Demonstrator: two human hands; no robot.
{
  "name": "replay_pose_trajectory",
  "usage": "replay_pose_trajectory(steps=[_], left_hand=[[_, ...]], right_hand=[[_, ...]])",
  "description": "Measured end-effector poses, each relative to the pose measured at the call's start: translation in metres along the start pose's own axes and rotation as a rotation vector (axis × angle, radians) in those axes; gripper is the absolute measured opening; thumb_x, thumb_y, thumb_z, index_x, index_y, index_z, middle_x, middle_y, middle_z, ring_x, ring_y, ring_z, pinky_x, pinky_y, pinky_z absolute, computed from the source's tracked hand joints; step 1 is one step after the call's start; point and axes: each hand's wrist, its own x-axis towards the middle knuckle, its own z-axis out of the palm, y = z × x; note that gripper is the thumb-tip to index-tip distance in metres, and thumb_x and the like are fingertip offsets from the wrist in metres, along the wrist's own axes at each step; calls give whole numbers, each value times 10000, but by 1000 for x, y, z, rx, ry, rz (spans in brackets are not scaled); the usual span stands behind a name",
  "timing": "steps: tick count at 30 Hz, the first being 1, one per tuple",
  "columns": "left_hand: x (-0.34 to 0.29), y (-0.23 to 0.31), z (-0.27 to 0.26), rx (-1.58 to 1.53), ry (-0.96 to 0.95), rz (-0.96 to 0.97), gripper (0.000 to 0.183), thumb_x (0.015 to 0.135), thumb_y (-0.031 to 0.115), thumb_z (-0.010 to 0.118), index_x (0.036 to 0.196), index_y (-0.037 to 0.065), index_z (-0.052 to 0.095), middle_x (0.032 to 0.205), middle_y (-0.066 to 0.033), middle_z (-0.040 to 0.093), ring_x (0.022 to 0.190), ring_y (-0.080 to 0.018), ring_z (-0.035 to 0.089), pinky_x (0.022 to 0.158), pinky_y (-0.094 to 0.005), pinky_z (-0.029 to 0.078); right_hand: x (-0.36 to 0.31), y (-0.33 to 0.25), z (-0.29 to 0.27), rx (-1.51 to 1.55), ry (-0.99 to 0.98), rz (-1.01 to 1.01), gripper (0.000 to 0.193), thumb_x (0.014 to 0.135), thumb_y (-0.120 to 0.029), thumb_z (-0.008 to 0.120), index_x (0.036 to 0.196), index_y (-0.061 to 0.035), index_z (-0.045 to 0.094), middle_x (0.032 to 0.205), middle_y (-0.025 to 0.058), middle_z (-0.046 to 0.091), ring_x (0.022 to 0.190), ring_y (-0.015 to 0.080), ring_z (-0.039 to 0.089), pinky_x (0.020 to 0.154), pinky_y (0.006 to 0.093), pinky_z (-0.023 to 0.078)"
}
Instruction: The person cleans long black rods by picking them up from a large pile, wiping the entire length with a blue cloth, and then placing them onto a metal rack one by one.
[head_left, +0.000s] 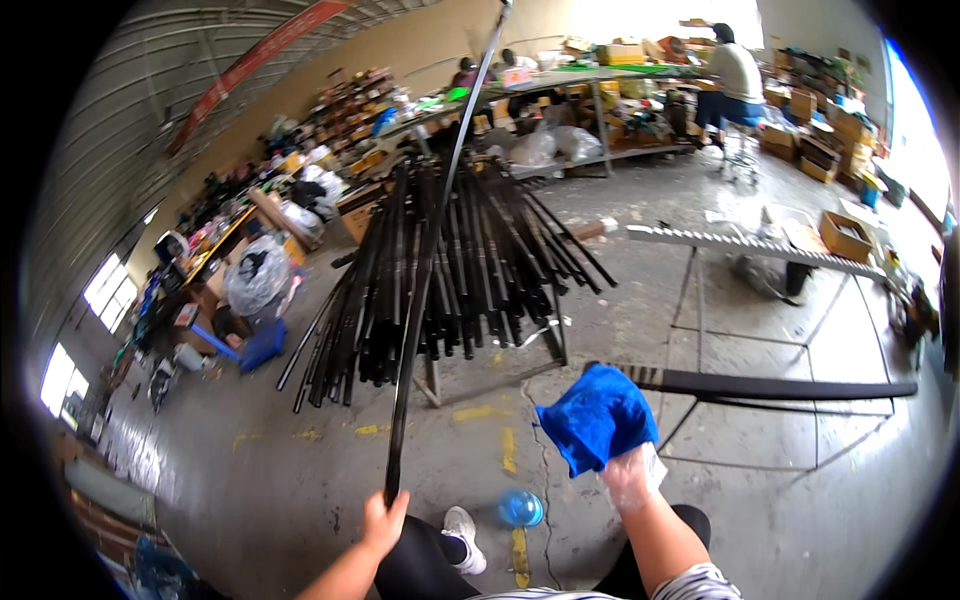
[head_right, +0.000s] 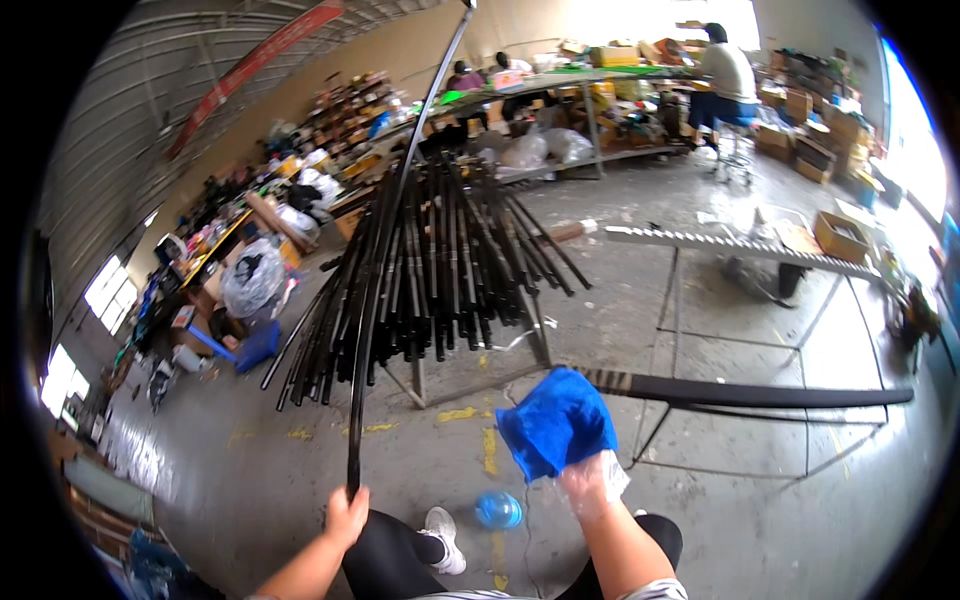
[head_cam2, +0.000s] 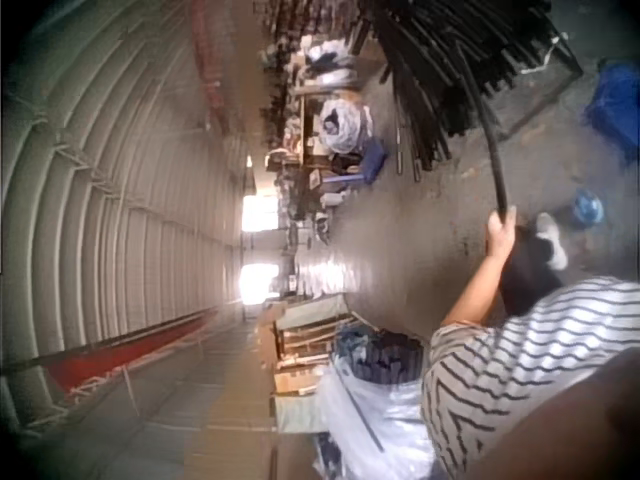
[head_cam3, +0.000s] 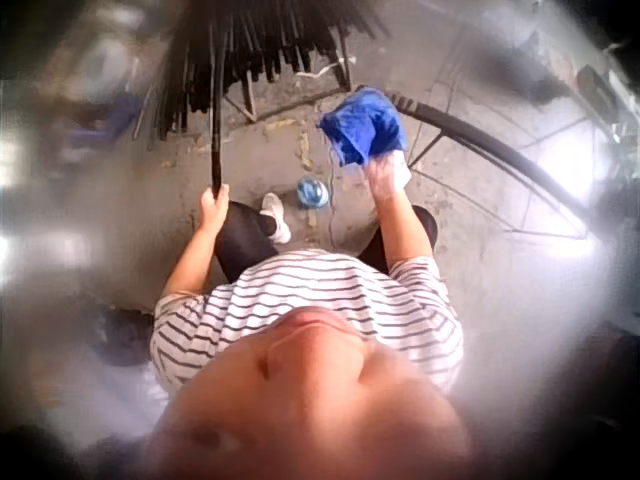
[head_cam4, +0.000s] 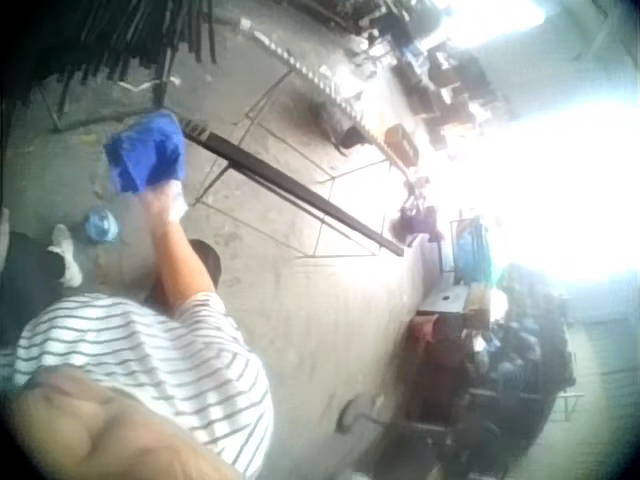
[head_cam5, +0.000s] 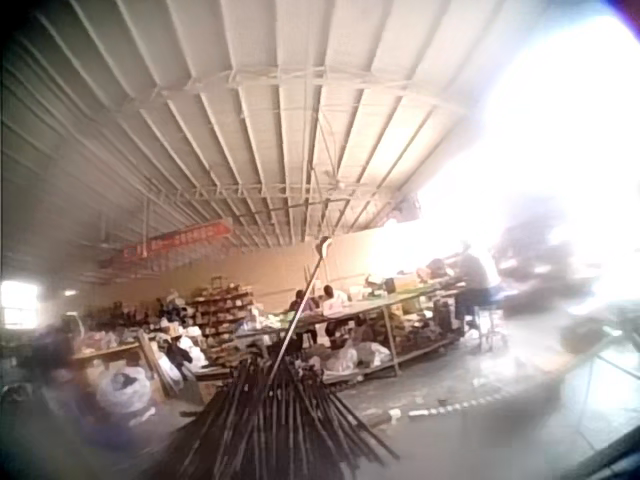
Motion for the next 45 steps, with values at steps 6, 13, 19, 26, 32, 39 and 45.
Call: replay_pose_trajectory(steps=[6,13,19,26,32,39,45], left_hand=[[-114,-9,-33,257,-220,35,292,778,257,663,916,6,607,719,-124,621,628,-271,583,623,-347,466],[-146,-43,-84,609,-416,-4,371,740,366,675,879,26,619,698,-190,599,661,-328,597,596,-400,457],[-161,-61,-105,641,-314,174,350,719,377,671,744,41,579,628,-169,561,616,-365,545,547,-422,430],[-149,-68,-121,795,218,635,183,736,168,672,624,97,546,556,-108,477,499,-311,497,488,-403,413],[-133,-33,-134,1099,281,492,246,774,168,645,594,42,536,516,-115,488,460,-255,498,468,-380,397],[-118,-48,-171,782,-292,81,341,733,157,637,523,-10,426,459,-158,376,392,-254,394,426,-372,314],[-124,-47,-140,814,308,469,382,731,97,647,492,0,366,480,-195,399,452,-395,409,430,-442,290]], right_hand=[[-14,-47,20,-9,-146,-253,430,884,-289,474,1193,9,482,1214,153,517,1098,297,508,977,434,383],[-22,-137,100,-410,-632,-640,374,884,-235,429,1055,76,547,1059,209,590,985,320,575,901,425,465],[-22,-229,111,-567,-426,-734,492,908,-363,404,1080,84,519,1059,224,581,989,335,575,909,427,456],[-11,-294,103,-605,9,-837,372,889,-372,495,1058,-41,493,866,151,627,571,168,587,511,301,524],[-13,-268,114,-566,86,-761,338,905,-409,432,955,-83,506,783,104,596,508,138,487,436,270,418],[12,-283,89,-579,-391,-685,195,869,-235,537,989,-85,562,771,63,560,563,139,504,455,237,394],[-1,-218,128,-709,140,-755,230,869,-263,553,960,-52,571,739,91,598,581,187,556,498,334,492]])
